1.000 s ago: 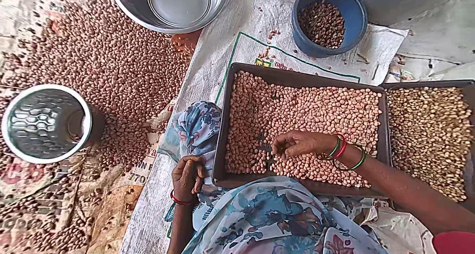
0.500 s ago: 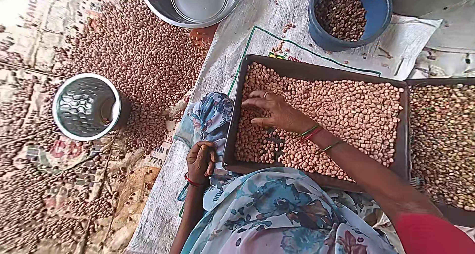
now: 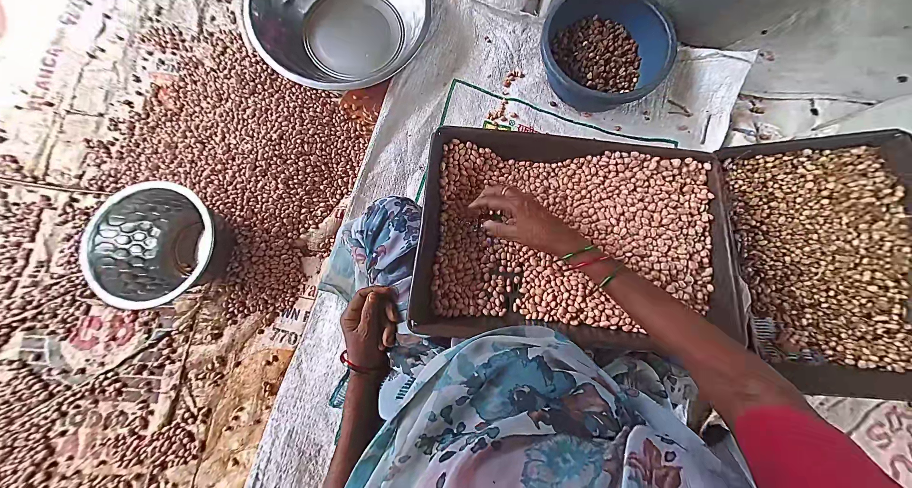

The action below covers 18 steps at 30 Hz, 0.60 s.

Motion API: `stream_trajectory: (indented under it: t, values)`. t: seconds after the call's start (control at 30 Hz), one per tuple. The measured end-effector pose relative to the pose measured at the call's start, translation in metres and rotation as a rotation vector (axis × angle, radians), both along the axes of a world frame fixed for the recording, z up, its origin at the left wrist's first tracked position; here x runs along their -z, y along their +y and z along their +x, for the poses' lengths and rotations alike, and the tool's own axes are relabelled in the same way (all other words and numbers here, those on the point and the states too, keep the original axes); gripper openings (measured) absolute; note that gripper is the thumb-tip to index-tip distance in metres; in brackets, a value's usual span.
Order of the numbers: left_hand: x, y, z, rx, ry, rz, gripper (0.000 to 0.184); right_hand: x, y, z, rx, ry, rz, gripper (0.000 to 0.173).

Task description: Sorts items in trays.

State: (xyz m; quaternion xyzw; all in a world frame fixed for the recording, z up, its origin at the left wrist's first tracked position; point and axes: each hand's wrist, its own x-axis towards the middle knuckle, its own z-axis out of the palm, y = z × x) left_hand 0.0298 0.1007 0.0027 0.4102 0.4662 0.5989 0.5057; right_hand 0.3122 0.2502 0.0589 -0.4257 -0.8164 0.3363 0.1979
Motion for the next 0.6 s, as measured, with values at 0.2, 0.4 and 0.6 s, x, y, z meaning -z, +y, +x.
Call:
stream_trajectory:
  t: [0.2, 0.4, 0.6]
  values:
    - [0.002, -0.001, 0.001, -0.010, 0.010, 0.031, 0.028, 0.022, -0.053, -0.048, -0.452, 0.068, -0.083, 0.025]
    - [0.002, -0.002, 0.001, -0.018, -0.007, 0.028, 0.029, -0.069, -0.037, 0.070, -0.350, -0.514, -0.283, 0.015]
    - [0.003, 0.000, 0.000, 0.008, -0.033, 0.025, 0.026, -0.081, -0.029, 0.122, 0.278, -0.406, 0.003, 0.012]
